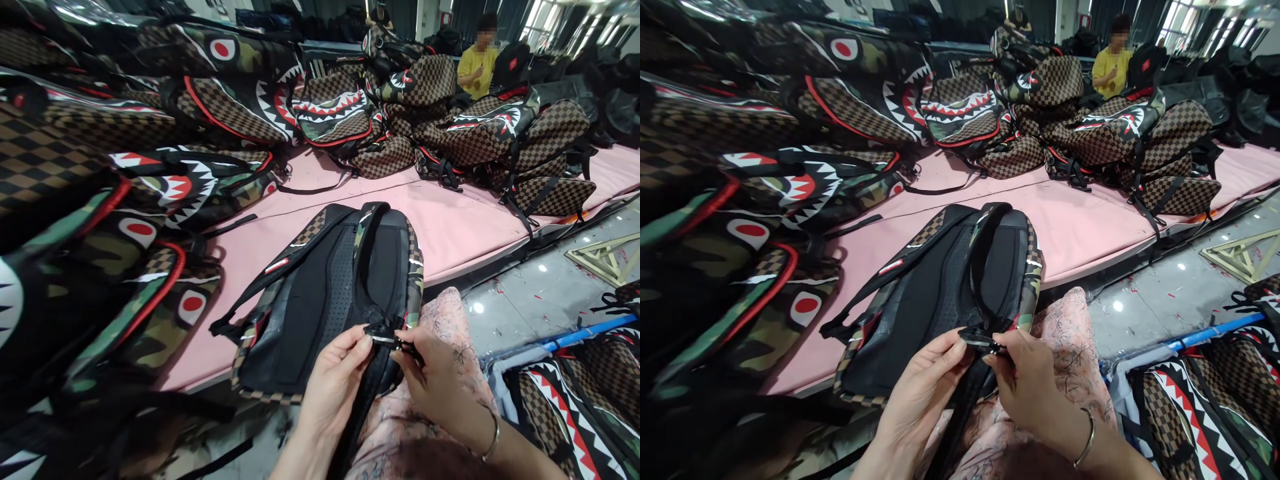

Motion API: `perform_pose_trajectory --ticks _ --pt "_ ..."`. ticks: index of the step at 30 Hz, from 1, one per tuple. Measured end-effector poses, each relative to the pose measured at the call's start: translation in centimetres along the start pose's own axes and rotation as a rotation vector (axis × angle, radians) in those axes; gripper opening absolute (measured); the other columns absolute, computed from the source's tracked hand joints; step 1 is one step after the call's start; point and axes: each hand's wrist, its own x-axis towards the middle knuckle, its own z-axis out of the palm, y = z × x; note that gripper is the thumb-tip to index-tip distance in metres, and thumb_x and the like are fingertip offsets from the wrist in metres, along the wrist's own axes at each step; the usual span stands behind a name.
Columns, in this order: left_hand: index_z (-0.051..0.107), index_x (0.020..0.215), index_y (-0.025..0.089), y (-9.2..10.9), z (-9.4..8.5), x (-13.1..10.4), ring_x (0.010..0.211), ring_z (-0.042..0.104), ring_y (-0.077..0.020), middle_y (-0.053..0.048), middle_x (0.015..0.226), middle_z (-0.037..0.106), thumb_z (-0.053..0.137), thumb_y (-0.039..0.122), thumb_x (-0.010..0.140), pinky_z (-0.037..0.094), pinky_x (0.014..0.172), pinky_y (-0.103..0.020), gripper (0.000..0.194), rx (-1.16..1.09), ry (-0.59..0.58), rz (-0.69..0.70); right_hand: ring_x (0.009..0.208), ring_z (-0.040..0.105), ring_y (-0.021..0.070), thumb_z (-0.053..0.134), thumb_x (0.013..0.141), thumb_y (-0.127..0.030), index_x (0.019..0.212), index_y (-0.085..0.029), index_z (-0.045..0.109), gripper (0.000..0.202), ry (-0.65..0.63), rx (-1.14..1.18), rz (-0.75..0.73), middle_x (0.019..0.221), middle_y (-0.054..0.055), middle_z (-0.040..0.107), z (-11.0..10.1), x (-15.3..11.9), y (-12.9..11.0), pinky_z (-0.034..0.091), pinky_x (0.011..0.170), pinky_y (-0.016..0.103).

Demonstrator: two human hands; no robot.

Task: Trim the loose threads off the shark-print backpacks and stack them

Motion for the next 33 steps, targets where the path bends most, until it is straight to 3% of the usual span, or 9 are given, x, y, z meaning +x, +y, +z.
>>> perform_pose_trajectory --ticks 8,19,24,33 --pt "0.071 0.071 0.016 -0.8 -0.9 0.4 0.069 0.052 -0.0088 0.001 0.070 0.062 0.080 0.029 0.054 0.042 0.067 -0.016 0.023 0.136 0.029 0.194 0.066 0.056 0.0153 0.046 0.087 -0.022 0.097 -0.019 0.052 0.012 0.021 -0.003 0.005 0.076 0.003 0.061 -0.3 0.1 0.2 0.042 0.058 0.025" --pt "0.069 0.074 0.018 -0.4 -1.1 -0.2 0.071 0.049 -0.0140 -0.001 0.074 0.054 0.065 0.025 0.071 0.037 0.066 -0.024 0.009 0.554 0.030 0.492 0.068 0.055 0.0163 0.043 0.089 -0.028 0.091 -0.017 0.056 0.017 -0.125 -0.029 0.003 0.076 0.004 0.061 -1.0 1.4 -0.2 0.039 0.058 0.025" --pt "0.069 0.075 0.019 -0.3 -1.3 -0.2 0.072 0.049 -0.0142 -0.001 0.075 0.053 0.064 0.025 0.072 0.037 0.066 -0.024 0.008 0.575 -0.011 0.483 0.065 0.052 0.0136 0.047 0.088 -0.029 0.088 -0.018 0.058 0.016 -0.240 0.108 0.107 0.073 0.001 0.058 -1.6 1.9 -0.1 0.038 0.058 0.023" --pt "0.069 0.073 0.018 -0.4 -1.1 -0.3 0.073 0.049 -0.0131 0.000 0.075 0.054 0.067 0.025 0.069 0.037 0.067 -0.023 0.008 0.521 0.000 0.429 0.066 0.052 0.0150 0.043 0.089 -0.031 0.083 -0.017 0.058 0.021 -0.170 0.037 0.101 0.072 0.003 0.059 -1.1 1.6 -0.3 0.035 0.057 0.025"
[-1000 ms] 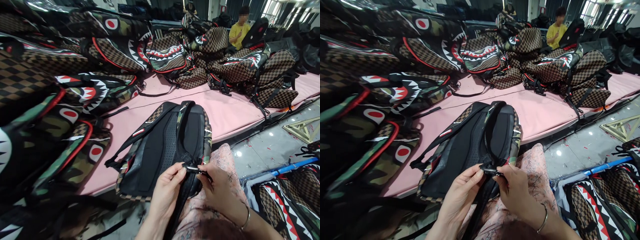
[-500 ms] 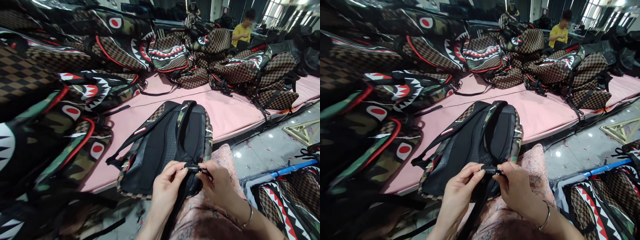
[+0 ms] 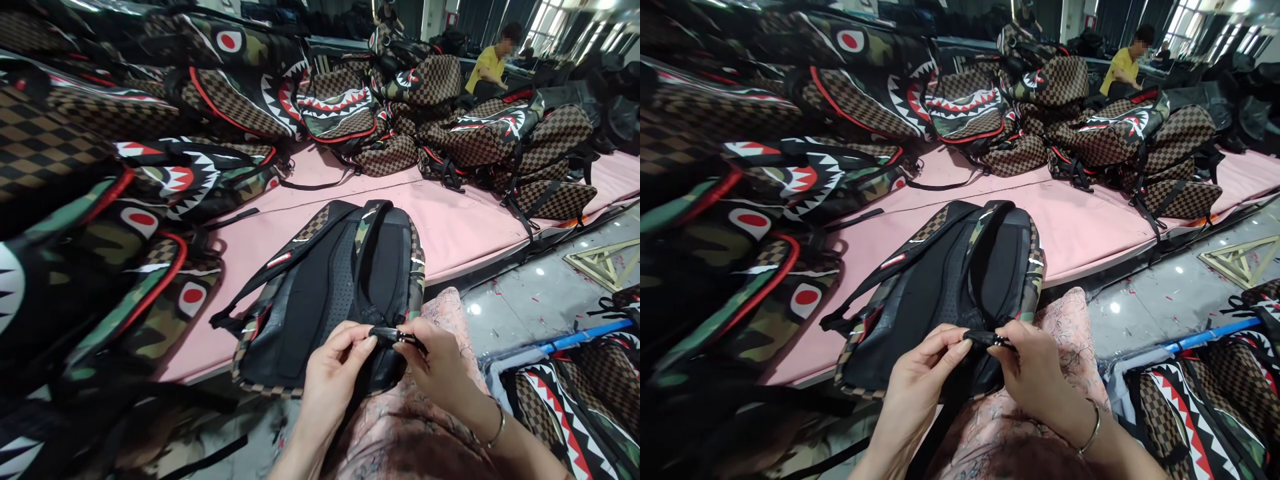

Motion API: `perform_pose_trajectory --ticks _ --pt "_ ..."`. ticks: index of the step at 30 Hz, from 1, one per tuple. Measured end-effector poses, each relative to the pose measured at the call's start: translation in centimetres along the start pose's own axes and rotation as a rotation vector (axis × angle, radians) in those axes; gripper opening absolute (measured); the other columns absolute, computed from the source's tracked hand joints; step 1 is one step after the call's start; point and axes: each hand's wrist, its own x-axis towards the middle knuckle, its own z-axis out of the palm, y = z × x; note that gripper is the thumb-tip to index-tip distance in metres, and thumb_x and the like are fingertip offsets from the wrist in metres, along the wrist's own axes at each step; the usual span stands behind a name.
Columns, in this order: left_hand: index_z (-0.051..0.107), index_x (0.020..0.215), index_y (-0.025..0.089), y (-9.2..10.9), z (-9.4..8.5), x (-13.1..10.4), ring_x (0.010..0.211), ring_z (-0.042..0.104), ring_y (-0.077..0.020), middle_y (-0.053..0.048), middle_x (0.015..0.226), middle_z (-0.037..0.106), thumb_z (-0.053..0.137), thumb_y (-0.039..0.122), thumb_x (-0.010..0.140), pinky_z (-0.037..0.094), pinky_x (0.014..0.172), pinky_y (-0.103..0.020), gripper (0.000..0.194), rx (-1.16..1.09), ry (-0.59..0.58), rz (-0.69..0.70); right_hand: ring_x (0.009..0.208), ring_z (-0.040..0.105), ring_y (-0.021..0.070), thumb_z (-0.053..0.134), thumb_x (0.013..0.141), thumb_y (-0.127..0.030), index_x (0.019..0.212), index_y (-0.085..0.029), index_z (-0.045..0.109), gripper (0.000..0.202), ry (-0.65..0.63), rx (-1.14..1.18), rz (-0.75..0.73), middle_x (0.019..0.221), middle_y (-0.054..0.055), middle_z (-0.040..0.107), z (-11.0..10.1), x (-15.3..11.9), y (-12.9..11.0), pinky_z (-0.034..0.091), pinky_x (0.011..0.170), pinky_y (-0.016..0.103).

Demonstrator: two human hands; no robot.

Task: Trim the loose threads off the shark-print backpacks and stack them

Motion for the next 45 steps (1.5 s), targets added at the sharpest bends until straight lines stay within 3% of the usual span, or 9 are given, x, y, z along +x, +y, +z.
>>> perform_pose_trajectory --ticks 7,9,17,21,25,35,45 --pt "0.067 0.059 0.015 0.3 -0.2 1.1 0.052 0.041 -0.0072 0.003 0.053 0.052 0.077 0.035 0.055 0.033 0.051 -0.018 0.023 -0.208 -0.051 -0.325 0.069 0.053 0.0127 0.046 0.086 -0.028 0.088 -0.018 0.055 0.014 0.096 0.302 0.158 0.076 0.000 0.057 0.8 0.4 1.4 0.041 0.062 0.023" --pt "0.066 0.057 0.014 0.3 -0.4 1.4 0.049 0.038 -0.0061 0.004 0.049 0.051 0.079 0.036 0.052 0.030 0.048 -0.017 0.026 -0.208 -0.042 -0.365 0.069 0.053 0.0123 0.046 0.086 -0.030 0.090 -0.018 0.054 0.015 0.087 0.347 0.188 0.076 0.000 0.056 1.1 0.4 1.7 0.042 0.062 0.023" --pt "0.066 0.059 0.013 0.8 -0.2 1.2 0.050 0.043 -0.0069 0.002 0.053 0.056 0.080 0.030 0.049 0.034 0.050 -0.018 0.024 -0.229 -0.110 -0.417 0.071 0.058 0.0131 0.049 0.085 -0.028 0.102 -0.018 0.052 0.020 0.139 0.208 0.121 0.083 0.002 0.061 0.7 -0.3 2.0 0.046 0.063 0.023" --pt "0.055 0.047 0.012 0.5 0.2 1.5 0.045 0.035 -0.0051 0.005 0.045 0.045 0.077 0.030 0.051 0.028 0.044 -0.018 0.029 -0.259 -0.001 -0.397 0.067 0.059 0.0141 0.050 0.085 -0.024 0.104 -0.019 0.051 0.020 0.177 0.045 -0.033 0.079 0.003 0.063 0.5 -1.3 2.5 0.047 0.059 0.024" --pt "0.046 0.044 0.014 0.3 0.8 1.7 0.040 0.026 -0.0026 0.009 0.042 0.032 0.076 0.025 0.049 0.022 0.040 -0.018 0.033 -0.420 0.115 -0.428 0.076 0.061 0.0182 0.046 0.086 -0.019 0.100 -0.019 0.054 0.016 0.225 -0.179 -0.198 0.083 0.006 0.064 0.5 -2.3 2.6 0.049 0.066 0.030" --pt "0.046 0.049 0.014 0.9 2.2 1.2 0.040 0.029 -0.0019 0.009 0.043 0.035 0.077 0.021 0.047 0.026 0.038 -0.015 0.032 -0.599 0.187 -0.535 0.076 0.060 0.0183 0.042 0.089 -0.018 0.102 -0.018 0.055 0.018 0.265 -0.387 -0.231 0.082 0.008 0.065 1.0 -2.3 1.4 0.049 0.064 0.029" --pt "0.050 0.051 0.013 1.2 2.7 0.5 0.042 0.031 -0.0030 0.008 0.043 0.037 0.076 0.025 0.052 0.026 0.040 -0.017 0.029 -0.531 0.171 -0.449 0.071 0.060 0.0184 0.043 0.089 -0.018 0.102 -0.018 0.056 0.019 0.286 -0.462 -0.269 0.081 0.008 0.066 1.3 -1.8 1.1 0.048 0.063 0.030"
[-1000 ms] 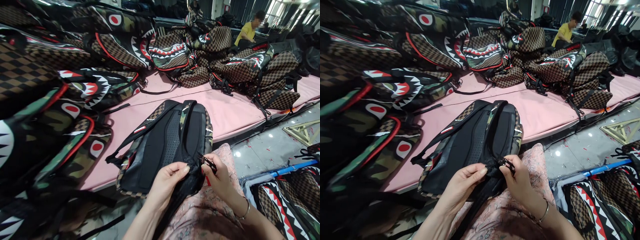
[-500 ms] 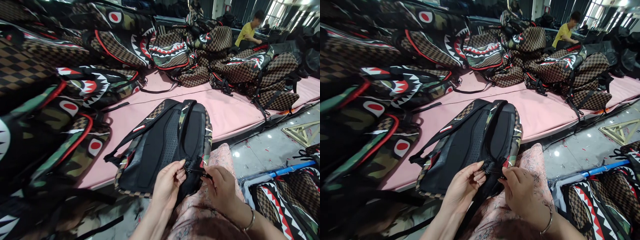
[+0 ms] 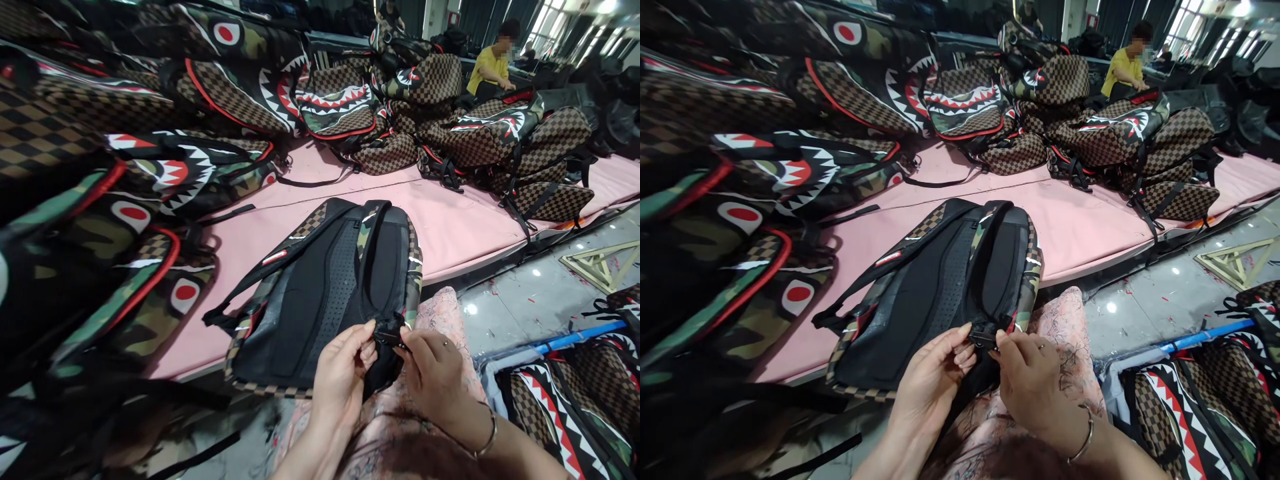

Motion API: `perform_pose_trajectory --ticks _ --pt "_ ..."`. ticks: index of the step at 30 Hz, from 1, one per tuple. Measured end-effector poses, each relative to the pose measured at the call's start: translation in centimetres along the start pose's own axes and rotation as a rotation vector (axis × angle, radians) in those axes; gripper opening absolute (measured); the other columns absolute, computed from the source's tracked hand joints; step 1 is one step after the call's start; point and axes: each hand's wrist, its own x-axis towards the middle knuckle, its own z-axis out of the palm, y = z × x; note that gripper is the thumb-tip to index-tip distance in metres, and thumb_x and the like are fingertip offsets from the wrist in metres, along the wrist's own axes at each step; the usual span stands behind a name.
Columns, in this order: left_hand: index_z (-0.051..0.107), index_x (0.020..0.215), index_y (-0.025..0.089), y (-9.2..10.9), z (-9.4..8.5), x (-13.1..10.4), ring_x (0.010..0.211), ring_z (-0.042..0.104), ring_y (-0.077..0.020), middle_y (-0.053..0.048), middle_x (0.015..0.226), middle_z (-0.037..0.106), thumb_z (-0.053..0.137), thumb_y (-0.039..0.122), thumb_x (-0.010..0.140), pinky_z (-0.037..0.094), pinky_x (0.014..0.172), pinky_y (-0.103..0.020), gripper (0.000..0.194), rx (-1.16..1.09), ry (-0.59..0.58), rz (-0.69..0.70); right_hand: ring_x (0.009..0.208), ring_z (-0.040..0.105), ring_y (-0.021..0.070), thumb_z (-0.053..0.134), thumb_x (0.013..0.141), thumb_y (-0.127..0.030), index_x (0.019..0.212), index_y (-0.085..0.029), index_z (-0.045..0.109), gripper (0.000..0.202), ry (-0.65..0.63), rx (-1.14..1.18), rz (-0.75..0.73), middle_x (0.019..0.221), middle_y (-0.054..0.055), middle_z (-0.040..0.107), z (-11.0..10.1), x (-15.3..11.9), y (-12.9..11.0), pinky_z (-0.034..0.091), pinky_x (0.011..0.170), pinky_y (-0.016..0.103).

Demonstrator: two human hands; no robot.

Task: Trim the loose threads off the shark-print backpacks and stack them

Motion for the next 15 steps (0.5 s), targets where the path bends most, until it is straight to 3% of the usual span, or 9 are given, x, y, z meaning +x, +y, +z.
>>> perform_pose_trajectory --ticks 7,15 --pt "0.050 0.050 0.013 0.17 0.02 -0.11 0.042 0.031 -0.0038 0.008 0.045 0.037 0.077 0.025 0.051 0.025 0.040 -0.018 0.029 -0.007 0.009 0.016 0.072 0.060 0.0173 0.044 0.088 -0.018 0.094 -0.019 0.057 0.015 0.024 0.100 0.079 0.079 0.006 0.065 -0.18 0.01 0.51 0.048 0.064 0.028" --pt "0.053 0.052 0.012 0.43 -0.41 -0.01 0.043 0.033 -0.0040 0.007 0.044 0.040 0.078 0.025 0.050 0.028 0.041 -0.017 0.028 0.000 -0.011 -0.017 0.073 0.060 0.0175 0.045 0.088 -0.019 0.098 -0.020 0.057 0.016 -0.005 0.054 0.027 0.081 0.007 0.065 0.03 0.19 0.51 0.047 0.065 0.027"
